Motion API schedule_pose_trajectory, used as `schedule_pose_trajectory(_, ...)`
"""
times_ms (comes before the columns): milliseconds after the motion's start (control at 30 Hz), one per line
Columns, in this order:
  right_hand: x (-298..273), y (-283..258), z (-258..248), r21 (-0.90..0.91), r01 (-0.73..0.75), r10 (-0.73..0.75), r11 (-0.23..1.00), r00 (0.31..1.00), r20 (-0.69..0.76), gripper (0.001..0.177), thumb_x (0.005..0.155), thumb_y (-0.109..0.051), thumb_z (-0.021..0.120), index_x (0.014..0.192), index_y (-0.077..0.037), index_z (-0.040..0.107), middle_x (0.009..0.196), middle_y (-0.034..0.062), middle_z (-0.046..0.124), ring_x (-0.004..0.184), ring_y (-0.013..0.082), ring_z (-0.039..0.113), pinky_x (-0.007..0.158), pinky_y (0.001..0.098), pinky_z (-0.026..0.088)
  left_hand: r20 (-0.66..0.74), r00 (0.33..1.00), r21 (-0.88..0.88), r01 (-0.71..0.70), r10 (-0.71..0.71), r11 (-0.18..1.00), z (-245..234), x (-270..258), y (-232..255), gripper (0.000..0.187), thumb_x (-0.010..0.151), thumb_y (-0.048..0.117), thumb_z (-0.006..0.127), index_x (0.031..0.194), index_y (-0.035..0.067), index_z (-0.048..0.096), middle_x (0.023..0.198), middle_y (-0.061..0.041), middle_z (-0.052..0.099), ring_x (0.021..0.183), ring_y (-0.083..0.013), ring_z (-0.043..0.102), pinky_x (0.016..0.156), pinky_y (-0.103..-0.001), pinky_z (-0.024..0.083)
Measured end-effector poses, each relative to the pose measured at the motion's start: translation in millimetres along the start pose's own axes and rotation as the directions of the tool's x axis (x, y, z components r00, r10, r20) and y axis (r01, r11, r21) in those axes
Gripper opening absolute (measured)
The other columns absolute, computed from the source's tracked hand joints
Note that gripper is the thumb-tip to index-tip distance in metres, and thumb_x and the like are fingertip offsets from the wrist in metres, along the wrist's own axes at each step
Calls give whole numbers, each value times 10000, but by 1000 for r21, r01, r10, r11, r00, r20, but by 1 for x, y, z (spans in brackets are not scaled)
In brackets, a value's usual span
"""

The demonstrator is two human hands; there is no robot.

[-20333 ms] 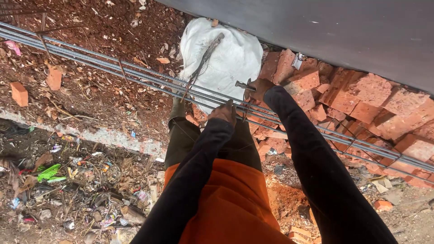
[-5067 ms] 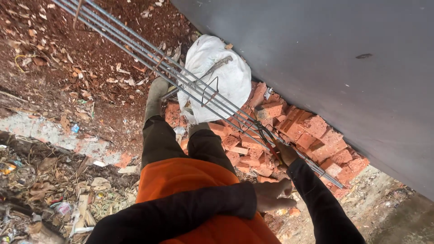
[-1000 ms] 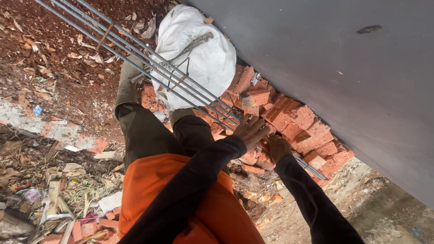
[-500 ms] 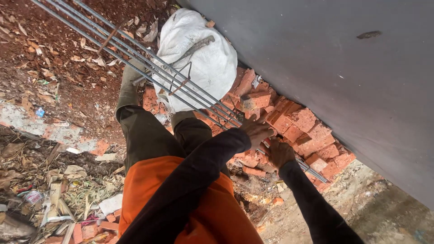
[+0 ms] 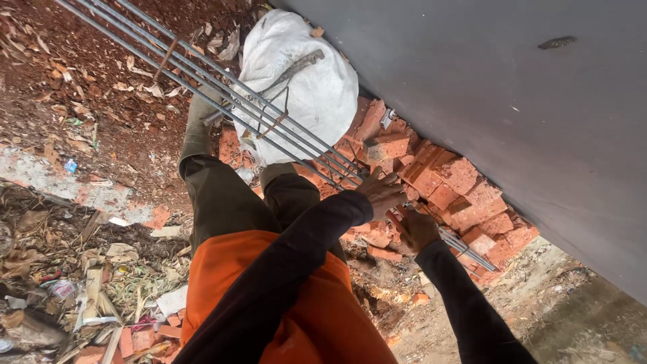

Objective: The person constructs a rebar cage by positioning metal stirrups along the rebar rods and twisting wire around the intersections using pliers.

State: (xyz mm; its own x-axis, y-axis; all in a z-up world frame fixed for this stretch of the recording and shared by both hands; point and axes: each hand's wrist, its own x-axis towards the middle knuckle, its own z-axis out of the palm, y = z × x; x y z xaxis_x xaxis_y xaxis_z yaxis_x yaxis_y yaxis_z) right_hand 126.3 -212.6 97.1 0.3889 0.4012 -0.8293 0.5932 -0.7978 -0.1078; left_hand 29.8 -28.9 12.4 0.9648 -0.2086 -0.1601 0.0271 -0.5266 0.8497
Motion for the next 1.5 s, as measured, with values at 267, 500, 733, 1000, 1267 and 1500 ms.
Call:
schedule_pose_trajectory(267, -53, -13, 16, 643, -214, 166, 735, 977, 135, 531, 1041, -552, 413, 1055, -91, 677, 549, 11, 613, 409, 134, 629, 342, 314, 501, -352, 921, 113, -133, 165, 985, 15, -23, 14, 400, 692, 217, 799, 1079, 228, 697, 1192, -35, 641, 1235, -256, 496, 1010, -537, 383)
schedule_pose_trajectory(500, -103, -61, -25, 468, 5, 60, 884, 990, -124, 389, 948, -420, 621, 1201, -125, 604, 691, 97, 713, 506, 190, 714, 459, 344, 584, 186, 970, 161, -189, 158, 969, -49, -48, 12, 218, 955, 293, 668, 1112, 142, 662, 897, -60, 611, 804, -208, 612, 721, -451, 524)
schedule_pose_trajectory(733, -143, -92, -4, 576, -84, 6, 813, 991, 135, 313, 1061, -338, 475, 1170, -114, 664, 748, 116, 674, 476, 180, 704, 465, 302, 590, 340, 939, 268, -49, -47, 962, -159, -141, -29, 246, 944, 263, 691, 1131, 109, 648, 785, -101, 667, 665, -221, 692, 607, -404, 606)
schedule_pose_trajectory(1000, -188, -113, 73, 434, -116, 132, 893, 991, -7, 329, 1026, -291, 433, 1269, -166, 617, 850, 115, 732, 617, 177, 745, 512, 278, 604, 380, 890, 27, 264, -254, 964, -226, -211, -108, 386, 736, 366, 831, 974, 78, 734, 802, -131, 742, 745, -303, 733, 726, -437, 589)
schedule_pose_trajectory(1267, -199, -203, 44, -163, -119, 87, 980, 978, -192, 1028, 745, -786, 560, 1559, -241, 246, 1392, 147, 528, 1297, 376, 475, 1073, 571, 342, 379, 908, 307, 60, -180, 950, -223, -262, -78, 384, 796, 224, 785, 1141, 108, 664, 1133, -132, 676, 1065, -318, 650, 908, -474, 509)
schedule_pose_trajectory(1500, -116, -304, 42, 657, 306, -66, 688, 929, -363, 854, 808, -415, 860, 1404, -83, 346, 1185, 214, 653, 1123, 323, 653, 955, 501, 552, 483, 865, 341, -332, 139, 880, -182, -254, -47, 482, 903, 124, 659, 1365, 101, 524, 1120, -155, 642, 1015, -324, 643, 906, -523, 491)
